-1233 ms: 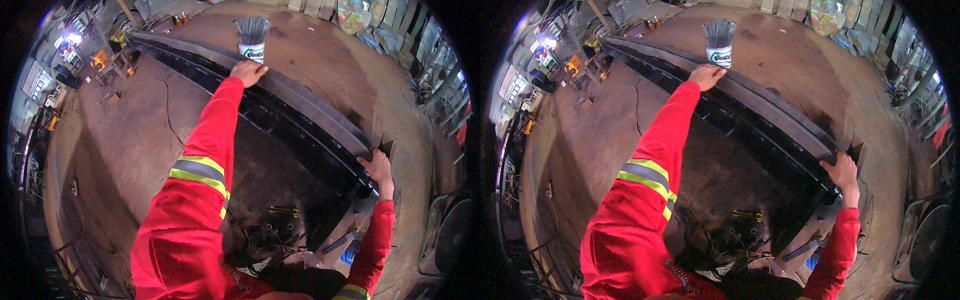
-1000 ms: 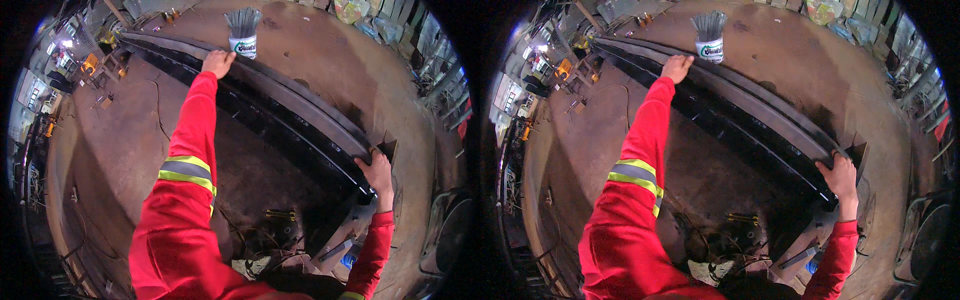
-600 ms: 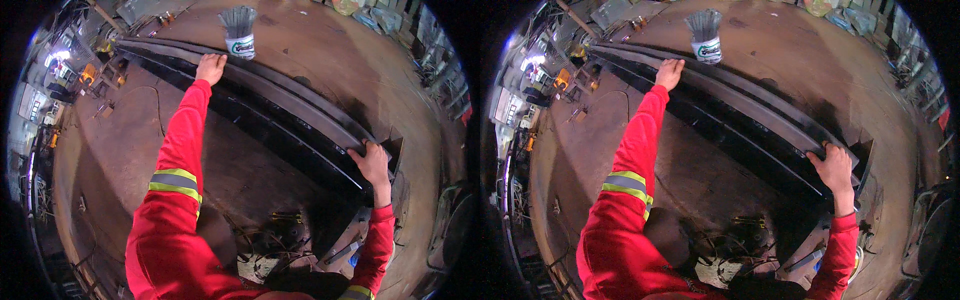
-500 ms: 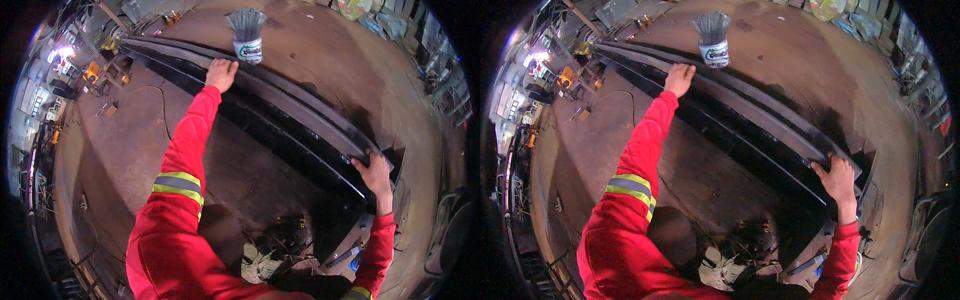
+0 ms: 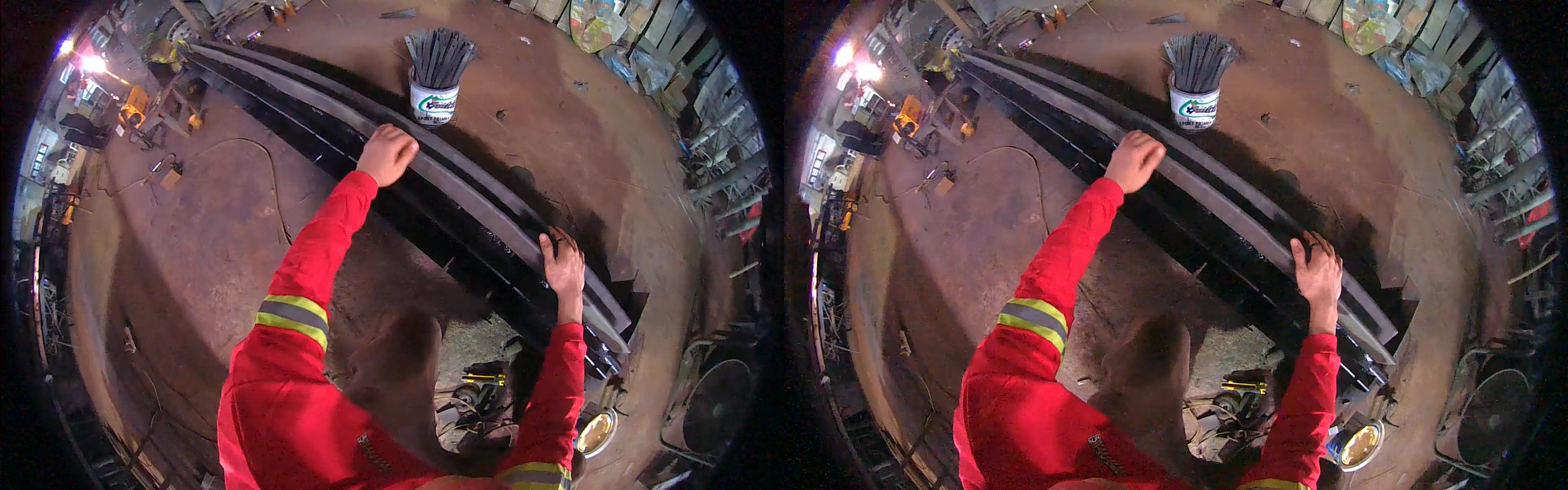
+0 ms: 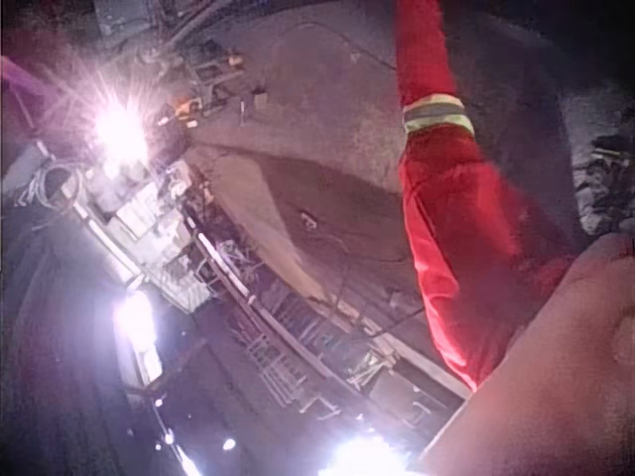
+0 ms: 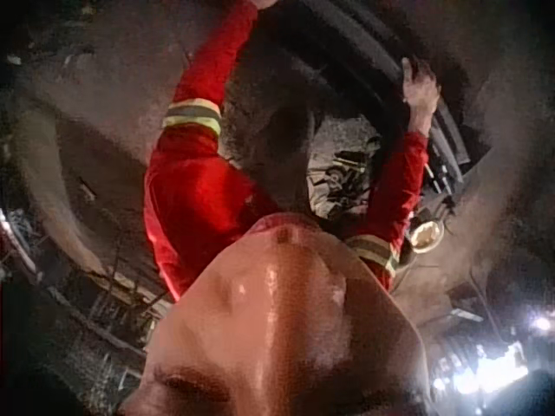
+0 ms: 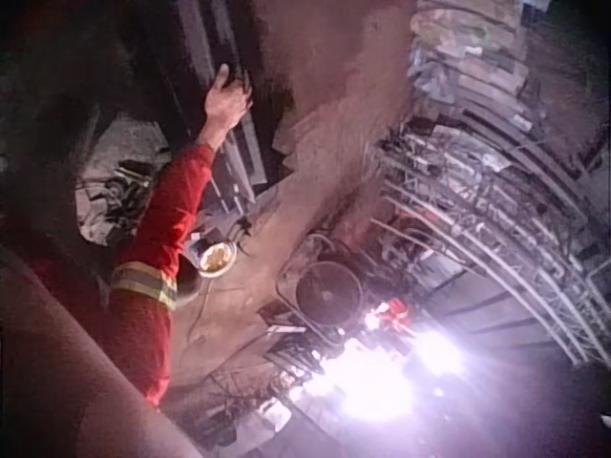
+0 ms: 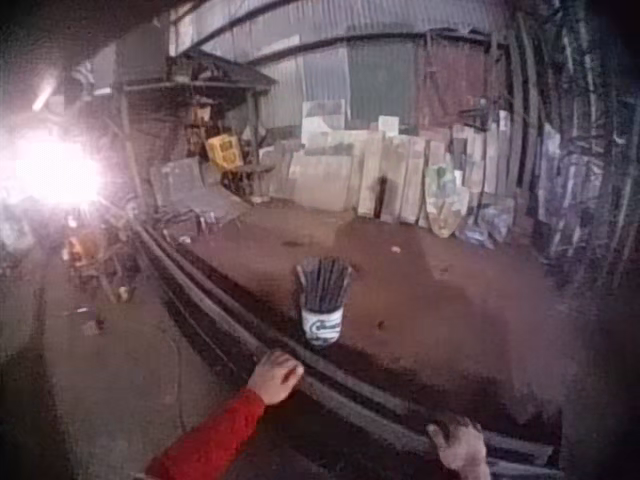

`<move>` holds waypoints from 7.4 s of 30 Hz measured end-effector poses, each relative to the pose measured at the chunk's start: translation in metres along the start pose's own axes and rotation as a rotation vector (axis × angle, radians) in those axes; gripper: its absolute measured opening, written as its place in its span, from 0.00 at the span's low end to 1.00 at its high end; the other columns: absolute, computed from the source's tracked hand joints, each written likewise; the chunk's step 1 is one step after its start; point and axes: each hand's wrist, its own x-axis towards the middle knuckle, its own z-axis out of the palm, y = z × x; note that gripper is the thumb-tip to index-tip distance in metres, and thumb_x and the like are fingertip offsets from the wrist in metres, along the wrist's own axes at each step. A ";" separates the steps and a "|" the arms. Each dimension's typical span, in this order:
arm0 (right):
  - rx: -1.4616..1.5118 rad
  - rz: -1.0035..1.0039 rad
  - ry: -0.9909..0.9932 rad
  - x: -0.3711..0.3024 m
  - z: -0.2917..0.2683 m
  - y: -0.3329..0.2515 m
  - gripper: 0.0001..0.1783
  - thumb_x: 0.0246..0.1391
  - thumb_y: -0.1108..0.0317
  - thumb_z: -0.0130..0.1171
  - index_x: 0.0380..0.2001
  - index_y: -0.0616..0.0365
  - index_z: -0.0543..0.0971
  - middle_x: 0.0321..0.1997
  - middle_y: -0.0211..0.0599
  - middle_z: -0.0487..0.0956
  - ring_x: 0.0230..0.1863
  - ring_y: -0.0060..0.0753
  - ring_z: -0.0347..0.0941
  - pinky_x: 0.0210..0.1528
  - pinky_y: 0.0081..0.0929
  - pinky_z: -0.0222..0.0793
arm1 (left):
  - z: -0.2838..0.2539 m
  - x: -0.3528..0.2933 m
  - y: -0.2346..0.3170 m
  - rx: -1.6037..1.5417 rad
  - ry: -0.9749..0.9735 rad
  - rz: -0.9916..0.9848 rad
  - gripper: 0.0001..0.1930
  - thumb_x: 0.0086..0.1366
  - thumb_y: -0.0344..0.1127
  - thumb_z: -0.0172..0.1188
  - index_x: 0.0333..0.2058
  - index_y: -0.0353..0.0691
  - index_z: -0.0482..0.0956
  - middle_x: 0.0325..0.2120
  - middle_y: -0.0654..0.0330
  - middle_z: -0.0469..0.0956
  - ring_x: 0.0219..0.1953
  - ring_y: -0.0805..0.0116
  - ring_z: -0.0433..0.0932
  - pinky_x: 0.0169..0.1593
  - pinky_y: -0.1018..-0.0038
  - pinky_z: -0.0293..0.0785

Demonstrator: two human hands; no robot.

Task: The person uses a utility knife to trim a metal sheet and then fits it into a long black metal frame. They align the sheet along the frame's length and secure it by hand. Finally, they apply a liquid from a bottle onto the frame's surface.

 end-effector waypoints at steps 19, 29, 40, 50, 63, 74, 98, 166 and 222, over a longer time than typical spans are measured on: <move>0.043 0.131 -0.123 0.029 -0.005 0.001 0.31 0.60 0.44 0.50 0.49 0.63 0.76 0.50 0.56 0.76 0.56 0.56 0.70 0.57 0.42 0.65 | 0.002 0.000 -0.011 -0.141 0.172 0.022 0.09 0.61 0.35 0.52 0.27 0.38 0.77 0.29 0.55 0.79 0.40 0.54 0.75 0.56 0.59 0.66; -0.240 -0.176 -0.731 0.117 -0.029 -0.070 0.35 0.60 0.40 0.47 0.56 0.60 0.72 0.54 0.52 0.76 0.55 0.54 0.72 0.56 0.43 0.66 | 0.008 -0.009 -0.018 -0.089 0.237 0.012 0.08 0.62 0.34 0.53 0.29 0.38 0.78 0.31 0.56 0.80 0.41 0.55 0.76 0.58 0.59 0.65; 0.234 -0.706 -0.349 0.215 0.113 -0.214 0.31 0.62 0.60 0.43 0.65 0.63 0.58 0.69 0.53 0.59 0.70 0.48 0.54 0.69 0.36 0.50 | 0.001 0.000 -0.012 -0.070 0.164 -0.082 0.11 0.58 0.34 0.56 0.38 0.34 0.76 0.40 0.49 0.77 0.49 0.48 0.72 0.62 0.55 0.61; 0.545 -0.787 -0.485 0.270 0.148 -0.272 0.36 0.54 0.71 0.52 0.67 0.56 0.57 0.62 0.55 0.67 0.66 0.53 0.60 0.67 0.36 0.55 | -0.018 -0.003 -0.041 -0.264 -0.138 -0.005 0.18 0.52 0.32 0.61 0.44 0.36 0.75 0.44 0.51 0.74 0.52 0.50 0.71 0.62 0.52 0.62; 0.595 -0.659 -0.275 0.277 0.156 -0.289 0.26 0.50 0.70 0.58 0.55 0.59 0.73 0.46 0.54 0.78 0.43 0.55 0.77 0.47 0.36 0.74 | -0.013 0.006 -0.029 -0.220 -0.067 -0.178 0.16 0.51 0.33 0.62 0.40 0.38 0.78 0.41 0.53 0.77 0.50 0.55 0.74 0.61 0.56 0.65; 0.578 -0.558 -0.292 0.283 0.163 -0.295 0.22 0.50 0.66 0.61 0.50 0.57 0.78 0.37 0.52 0.80 0.39 0.53 0.77 0.41 0.38 0.74 | -0.017 0.012 -0.029 -0.180 -0.125 -0.172 0.17 0.51 0.39 0.62 0.40 0.39 0.78 0.40 0.54 0.76 0.50 0.56 0.74 0.61 0.55 0.65; 0.653 -0.234 -0.377 0.301 0.175 -0.316 0.15 0.49 0.57 0.66 0.30 0.61 0.84 0.27 0.51 0.81 0.32 0.48 0.80 0.38 0.35 0.74 | -0.013 0.004 -0.029 -0.178 -0.069 -0.143 0.18 0.48 0.33 0.62 0.41 0.41 0.78 0.40 0.56 0.77 0.50 0.56 0.74 0.61 0.55 0.66; 0.121 -0.357 -0.678 0.182 0.083 -0.107 0.29 0.56 0.66 0.57 0.57 0.66 0.62 0.49 0.66 0.73 0.51 0.67 0.70 0.51 0.50 0.67 | -0.016 0.002 -0.029 -0.161 -0.020 -0.133 0.21 0.43 0.30 0.62 0.41 0.40 0.78 0.41 0.55 0.77 0.51 0.55 0.74 0.61 0.53 0.67; 0.346 -0.493 -0.731 0.270 0.151 -0.210 0.14 0.56 0.69 0.56 0.42 0.67 0.73 0.31 0.47 0.77 0.35 0.37 0.73 0.41 0.36 0.70 | -0.020 -0.009 -0.029 -0.225 -0.003 -0.135 0.22 0.48 0.32 0.62 0.45 0.39 0.75 0.48 0.54 0.74 0.57 0.52 0.68 0.65 0.54 0.59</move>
